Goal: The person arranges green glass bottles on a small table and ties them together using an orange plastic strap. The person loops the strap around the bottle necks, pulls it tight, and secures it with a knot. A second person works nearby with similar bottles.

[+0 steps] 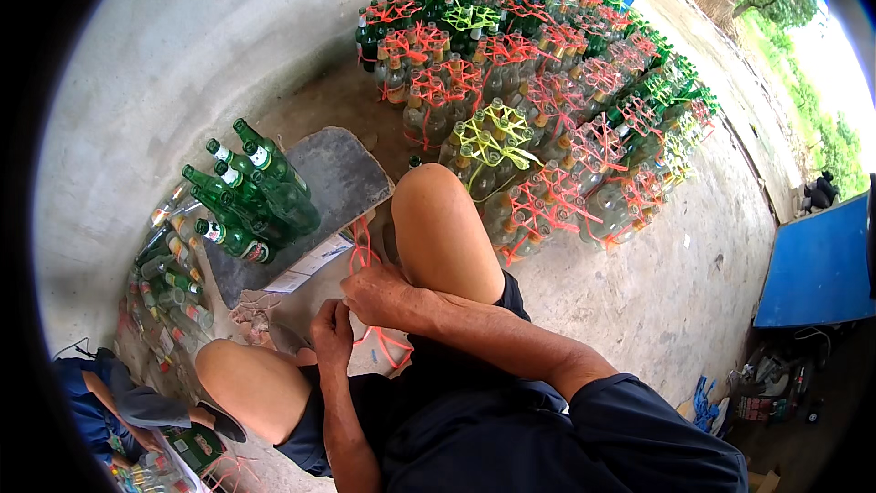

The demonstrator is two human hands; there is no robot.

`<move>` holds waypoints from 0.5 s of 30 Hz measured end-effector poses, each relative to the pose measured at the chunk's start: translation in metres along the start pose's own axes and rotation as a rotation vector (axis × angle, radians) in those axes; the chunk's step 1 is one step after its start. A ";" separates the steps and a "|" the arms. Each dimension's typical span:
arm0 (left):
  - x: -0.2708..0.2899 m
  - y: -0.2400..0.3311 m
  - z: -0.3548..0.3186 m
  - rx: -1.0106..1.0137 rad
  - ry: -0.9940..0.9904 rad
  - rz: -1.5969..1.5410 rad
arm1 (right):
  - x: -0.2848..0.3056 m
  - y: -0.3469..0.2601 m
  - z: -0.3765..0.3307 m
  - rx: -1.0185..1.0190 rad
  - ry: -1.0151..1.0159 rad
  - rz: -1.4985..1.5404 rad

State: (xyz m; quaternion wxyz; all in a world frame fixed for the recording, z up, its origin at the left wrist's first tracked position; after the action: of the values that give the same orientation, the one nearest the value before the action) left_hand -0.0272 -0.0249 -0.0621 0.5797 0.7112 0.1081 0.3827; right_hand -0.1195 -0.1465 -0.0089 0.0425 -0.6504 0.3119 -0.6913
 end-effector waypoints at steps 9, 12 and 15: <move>-0.001 -0.006 0.001 -0.045 0.030 -0.049 | 0.005 -0.003 -0.001 0.015 -0.011 -0.003; -0.001 -0.006 0.001 -0.057 0.035 -0.052 | 0.007 -0.004 0.000 -0.005 -0.034 0.028; -0.001 -0.005 0.002 -0.045 0.029 -0.037 | 0.007 -0.001 0.001 -0.009 -0.026 0.064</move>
State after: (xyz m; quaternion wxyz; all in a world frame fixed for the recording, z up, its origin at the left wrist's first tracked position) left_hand -0.0255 -0.0254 -0.0672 0.6009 0.6902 0.1208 0.3847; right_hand -0.1196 -0.1490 -0.0024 0.0658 -0.6491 0.3349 -0.6799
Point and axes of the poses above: each hand's wrist, its own z-axis towards the middle knuckle, its own x-axis out of the back of the hand, y = z × x, the point moved 5 cm from there along z, towards the middle knuckle, and after that the axes turned 6 degrees about y, right-handed, at the moved point
